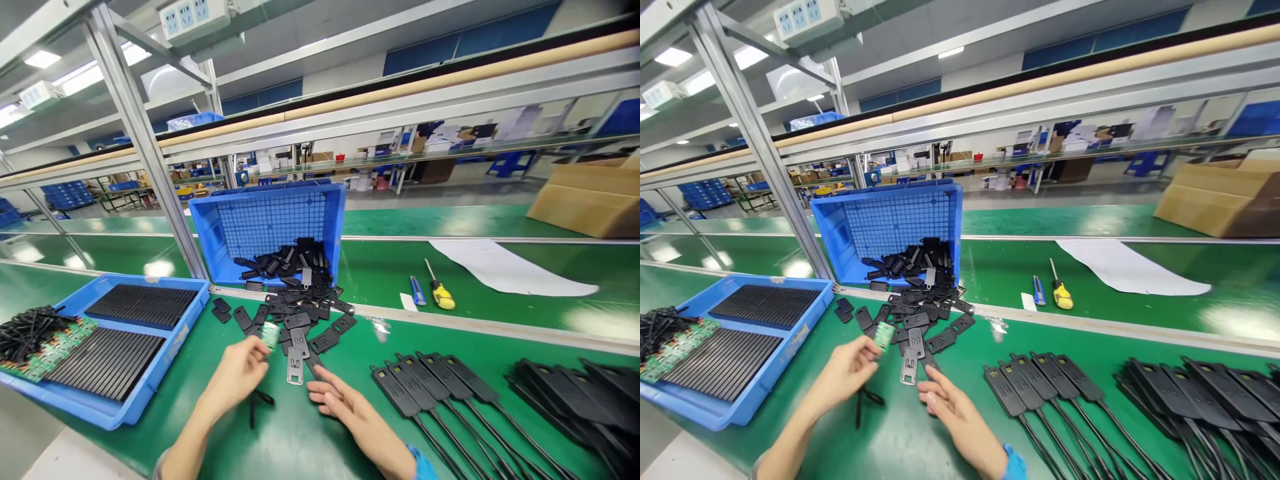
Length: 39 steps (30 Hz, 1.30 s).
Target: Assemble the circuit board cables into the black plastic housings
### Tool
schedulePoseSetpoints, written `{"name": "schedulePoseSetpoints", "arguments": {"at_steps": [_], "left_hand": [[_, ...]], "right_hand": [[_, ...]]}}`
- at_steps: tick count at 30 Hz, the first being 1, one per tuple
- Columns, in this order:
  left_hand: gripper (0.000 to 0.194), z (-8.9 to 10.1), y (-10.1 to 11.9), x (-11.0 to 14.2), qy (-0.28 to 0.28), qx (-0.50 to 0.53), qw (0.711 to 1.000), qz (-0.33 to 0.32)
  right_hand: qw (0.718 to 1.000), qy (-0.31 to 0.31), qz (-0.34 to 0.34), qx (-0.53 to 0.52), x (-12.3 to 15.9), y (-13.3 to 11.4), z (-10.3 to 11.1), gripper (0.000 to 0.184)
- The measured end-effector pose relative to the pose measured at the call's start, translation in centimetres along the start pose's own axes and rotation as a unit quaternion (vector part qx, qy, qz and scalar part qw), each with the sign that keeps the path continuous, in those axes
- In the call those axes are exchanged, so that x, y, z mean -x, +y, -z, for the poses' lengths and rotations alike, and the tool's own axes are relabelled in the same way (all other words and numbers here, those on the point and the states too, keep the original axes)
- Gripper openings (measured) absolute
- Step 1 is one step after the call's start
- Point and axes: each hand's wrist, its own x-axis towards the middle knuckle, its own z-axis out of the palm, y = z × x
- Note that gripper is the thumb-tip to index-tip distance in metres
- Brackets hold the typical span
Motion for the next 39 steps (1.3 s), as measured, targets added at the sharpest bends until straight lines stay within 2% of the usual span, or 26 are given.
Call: {"name": "schedulePoseSetpoints", "arguments": {"at_steps": [1,3,6,9,11,13,16,20,24,27,31,33,35,37,39], "left_hand": [[0.014,-0.9,1.2,-0.9,-0.047,0.046,0.997,-0.040],[0.015,-2.4,2.4,-3.5,-0.072,0.024,0.993,-0.089],[0.025,-3.3,1.2,-9.0,0.008,-0.106,0.991,-0.084],[0.038,-2.3,-1.9,-14.8,0.067,-0.182,0.981,-0.025],[0.036,-1.1,-3.9,-17.8,0.099,-0.224,0.969,0.018],[0.030,0.2,-5.5,-19.6,0.119,-0.253,0.959,0.049],[0.023,1.7,-7.1,-20.7,0.130,-0.273,0.951,0.069],[0.018,2.9,-7.7,-20.4,0.150,-0.261,0.951,0.068],[0.026,2.7,-6.1,-18.6,0.171,-0.198,0.964,0.048],[0.031,0.3,-3.8,-15.7,0.141,-0.119,0.983,0.016],[0.028,-4.7,-0.2,-10.1,0.010,0.041,0.999,0.001],[0.030,-6.7,1.6,-7.6,-0.061,0.226,0.972,0.030],[0.037,-7.8,3.1,-5.8,-0.094,0.405,0.907,0.067],[0.040,-8.4,4.2,-4.7,-0.101,0.521,0.843,0.084],[0.039,-9.0,4.7,-4.2,-0.098,0.579,0.806,0.073]], "right_hand": [[0.997,0.004,-0.016,-0.081,0.0,-0.1,-0.2,0.066],[0.980,0.023,-0.029,-0.197,-0.1,-0.3,-0.1,0.070],[0.968,0.075,-0.025,-0.240,-0.1,-0.8,0.8,0.064],[0.972,0.124,-0.008,-0.200,-0.1,-1.3,1.9,0.062],[0.975,0.139,0.010,-0.175,0.0,-1.6,2.4,0.058],[0.977,0.143,0.029,-0.158,0.0,-1.9,2.6,0.054],[0.979,0.143,0.041,-0.142,-0.1,-2.3,2.8,0.053],[0.981,0.152,0.049,-0.112,-0.3,-2.5,2.9,0.055],[0.978,0.186,0.095,0.006,-0.4,-2.1,3.0,0.050],[0.940,0.245,0.180,0.153,0.0,-2.1,2.7,0.035],[0.880,0.281,0.262,0.277,0.7,-2.6,2.2,0.020],[0.867,0.279,0.280,0.304,0.9,-2.7,2.0,0.019],[0.861,0.273,0.286,0.321,1.0,-2.5,2.0,0.018],[0.859,0.269,0.287,0.328,1.0,-2.3,2.0,0.017],[0.862,0.265,0.283,0.327,1.1,-2.2,2.0,0.016]]}}
